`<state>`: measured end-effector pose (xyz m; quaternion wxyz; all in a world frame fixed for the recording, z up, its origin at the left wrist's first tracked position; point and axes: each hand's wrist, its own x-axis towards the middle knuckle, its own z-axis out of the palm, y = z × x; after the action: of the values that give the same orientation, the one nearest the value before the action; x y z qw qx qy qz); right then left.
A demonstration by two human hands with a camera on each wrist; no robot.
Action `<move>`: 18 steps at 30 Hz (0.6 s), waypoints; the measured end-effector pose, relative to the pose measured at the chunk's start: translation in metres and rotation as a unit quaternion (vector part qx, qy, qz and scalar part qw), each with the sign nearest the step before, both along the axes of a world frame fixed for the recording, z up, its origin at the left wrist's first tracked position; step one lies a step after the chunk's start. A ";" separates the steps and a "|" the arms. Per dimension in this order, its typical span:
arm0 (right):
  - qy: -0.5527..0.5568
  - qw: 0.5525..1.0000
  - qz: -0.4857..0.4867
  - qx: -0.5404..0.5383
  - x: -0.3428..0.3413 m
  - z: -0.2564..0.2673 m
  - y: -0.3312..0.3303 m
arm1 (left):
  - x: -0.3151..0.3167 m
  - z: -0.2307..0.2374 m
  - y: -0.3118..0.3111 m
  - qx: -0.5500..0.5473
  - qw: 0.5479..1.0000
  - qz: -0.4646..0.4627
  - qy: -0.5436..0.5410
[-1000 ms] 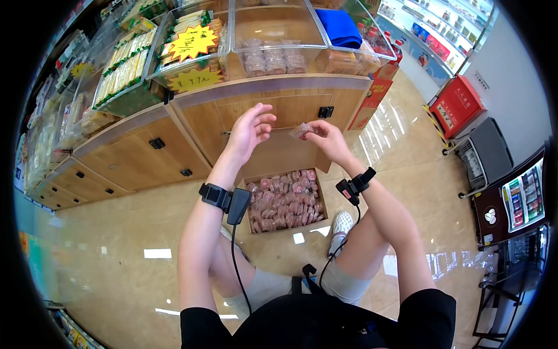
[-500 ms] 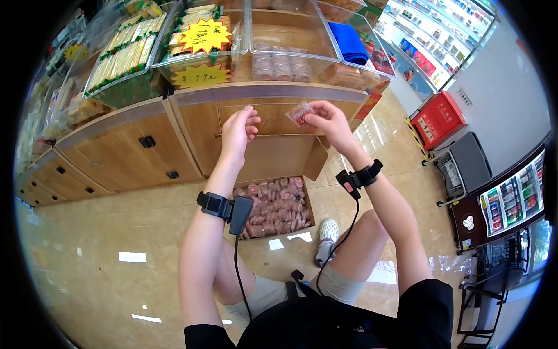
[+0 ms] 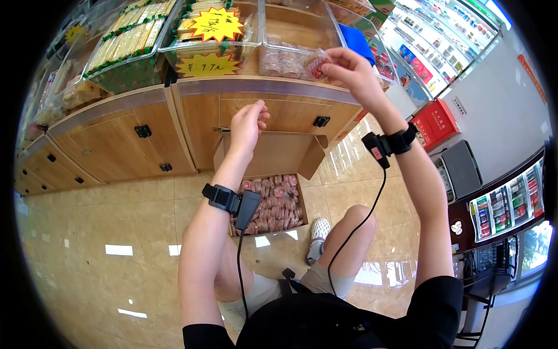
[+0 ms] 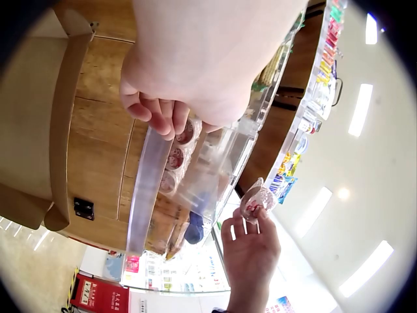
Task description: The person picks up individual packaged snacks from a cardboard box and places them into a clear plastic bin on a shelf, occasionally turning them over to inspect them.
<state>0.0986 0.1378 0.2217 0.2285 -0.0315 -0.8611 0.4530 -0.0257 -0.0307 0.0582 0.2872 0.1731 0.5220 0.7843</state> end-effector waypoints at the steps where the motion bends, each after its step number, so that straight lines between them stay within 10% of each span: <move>1: -0.002 1.000 -0.002 0.017 -0.002 0.009 0.001 | 0.000 0.000 0.000 -0.002 1.000 -0.001 0.002; 9: -0.018 0.983 -0.024 0.182 -0.045 0.066 0.019 | -0.003 -0.003 -0.008 -0.028 0.999 0.002 0.015; 18: -0.072 0.991 0.018 0.110 -0.119 0.107 0.050 | -0.013 -0.007 -0.016 -0.048 0.999 0.017 0.016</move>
<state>-0.0203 0.1874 0.3292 0.1596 -0.0232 -0.9204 0.3561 -0.0383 -0.0466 0.0510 0.2732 0.1628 0.5663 0.7604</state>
